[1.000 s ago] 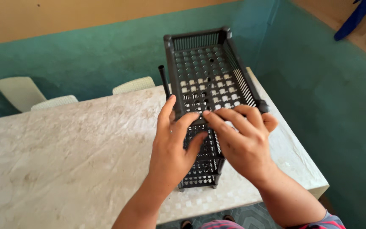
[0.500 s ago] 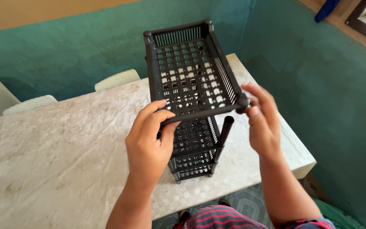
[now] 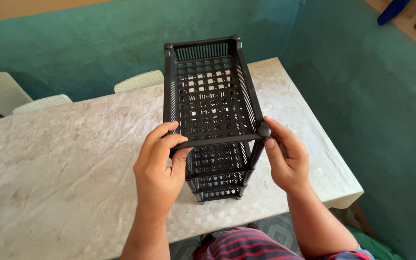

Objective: The person assembles a two-tier plastic storage rack by inserting black cylindrical legs into the corner holes of two perforated trays. They connect the trays with the legs to form a stable two-level rack and place it on the table.

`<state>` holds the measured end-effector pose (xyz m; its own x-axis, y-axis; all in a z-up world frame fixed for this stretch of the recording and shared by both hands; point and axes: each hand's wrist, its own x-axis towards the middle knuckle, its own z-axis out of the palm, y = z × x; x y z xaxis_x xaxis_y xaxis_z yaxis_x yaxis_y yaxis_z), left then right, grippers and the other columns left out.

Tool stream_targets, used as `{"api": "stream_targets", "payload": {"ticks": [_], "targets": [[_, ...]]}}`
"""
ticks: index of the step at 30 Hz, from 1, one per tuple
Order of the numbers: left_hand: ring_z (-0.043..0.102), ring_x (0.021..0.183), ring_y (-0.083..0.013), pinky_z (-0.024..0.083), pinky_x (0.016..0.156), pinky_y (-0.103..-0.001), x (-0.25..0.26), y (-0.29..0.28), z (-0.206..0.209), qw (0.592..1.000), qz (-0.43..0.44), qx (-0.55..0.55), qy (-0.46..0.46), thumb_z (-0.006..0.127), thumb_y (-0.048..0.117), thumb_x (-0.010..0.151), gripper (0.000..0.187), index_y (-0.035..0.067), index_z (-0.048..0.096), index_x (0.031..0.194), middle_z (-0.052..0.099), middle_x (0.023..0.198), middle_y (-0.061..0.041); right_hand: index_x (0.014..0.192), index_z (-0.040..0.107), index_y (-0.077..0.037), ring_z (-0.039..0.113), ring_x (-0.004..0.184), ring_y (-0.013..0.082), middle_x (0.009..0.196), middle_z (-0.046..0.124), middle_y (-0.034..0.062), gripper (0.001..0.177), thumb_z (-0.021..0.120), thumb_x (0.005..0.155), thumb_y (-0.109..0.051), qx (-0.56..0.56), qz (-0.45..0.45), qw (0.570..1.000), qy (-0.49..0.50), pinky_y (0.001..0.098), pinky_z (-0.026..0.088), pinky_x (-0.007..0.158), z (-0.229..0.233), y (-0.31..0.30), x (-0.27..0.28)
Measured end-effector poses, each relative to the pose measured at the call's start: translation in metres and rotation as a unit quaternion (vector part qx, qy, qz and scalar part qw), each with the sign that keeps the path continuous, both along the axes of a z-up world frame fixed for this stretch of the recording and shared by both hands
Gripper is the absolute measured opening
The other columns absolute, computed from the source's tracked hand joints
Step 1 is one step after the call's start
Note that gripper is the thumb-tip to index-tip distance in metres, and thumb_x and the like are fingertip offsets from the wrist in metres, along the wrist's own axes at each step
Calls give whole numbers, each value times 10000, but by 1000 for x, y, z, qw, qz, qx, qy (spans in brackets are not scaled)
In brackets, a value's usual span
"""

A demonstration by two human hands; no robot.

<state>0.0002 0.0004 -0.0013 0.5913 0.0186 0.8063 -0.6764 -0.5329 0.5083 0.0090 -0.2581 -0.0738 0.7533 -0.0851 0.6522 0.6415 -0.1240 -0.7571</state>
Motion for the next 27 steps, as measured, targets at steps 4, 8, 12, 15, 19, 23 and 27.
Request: {"api": "stream_targets", "payload": {"ticks": [4, 8, 12, 15, 19, 23, 27], "targets": [[728, 1064, -296, 608, 858, -342, 0, 0, -1, 1000, 6, 5, -13, 799, 18, 885, 202, 28, 671, 1041, 693, 1241, -135, 1487, 498, 74, 618, 1181, 110, 1296, 661, 87, 413, 532, 1089, -31, 10, 0, 1000, -6, 257, 486, 1053, -7, 2, 0], [724, 1084, -286, 610, 889, -340, -3, 0, -1, 1000, 8, 2, -20, 794, 14, 896, 208, 35, 678, 1068, 686, 1262, -132, 1483, 484, 81, 674, 1126, 123, 1255, 680, 95, 416, 524, 1083, -24, 10, 9, 1000, -6, 263, 532, 1005, -8, 3, 1], [712, 1111, -291, 604, 910, -348, -5, -1, -2, 1000, 8, 2, -17, 797, 21, 892, 231, 40, 683, 1092, 669, 1297, -139, 1488, 492, 86, 671, 1080, 125, 1216, 696, 103, 422, 522, 1078, -8, 3, -4, 1000, 8, 258, 529, 969, -7, 3, 0], [698, 1156, -307, 607, 932, -353, -3, -1, -4, 1000, 0, -3, -30, 769, -2, 914, 238, 43, 679, 1129, 650, 1331, -157, 1492, 490, 85, 651, 1062, 121, 1230, 692, 106, 427, 523, 1075, -2, 8, -6, 1000, 7, 259, 520, 964, -8, 4, -1], [679, 1201, -325, 602, 967, -354, 0, 1, -5, 999, 2, 1, -43, 784, 18, 914, 332, 34, 649, 1218, 632, 1361, -173, 1497, 491, 85, 650, 1099, 140, 1232, 680, 115, 433, 537, 1074, 2, 1, -2, 1000, -7, 279, 524, 994, -8, 3, 0], [676, 1239, -277, 624, 916, -294, 0, 11, -8, 996, -68, -51, 15, 719, -51, 902, 443, 13, 602, 1324, 590, 1436, -181, 1502, 464, 84, 664, 1148, 171, 1265, 666, 128, 429, 515, 1084, 0, 33, 34, 999, -22, 317, 532, 1046, -8, 4, 4], [533, 1430, -251, 534, 1133, -345, 3, 22, -16, 958, -239, -145, 61, 524, -182, 814, 620, -21, 545, 1413, 467, 1566, -187, 1509, 461, 81, 674, 1128, 176, 1235, 669, 124, 422, 498, 1097, -4, 45, 34, 998, -22, 344, 556, 1045, -8, 8, 4]]}}
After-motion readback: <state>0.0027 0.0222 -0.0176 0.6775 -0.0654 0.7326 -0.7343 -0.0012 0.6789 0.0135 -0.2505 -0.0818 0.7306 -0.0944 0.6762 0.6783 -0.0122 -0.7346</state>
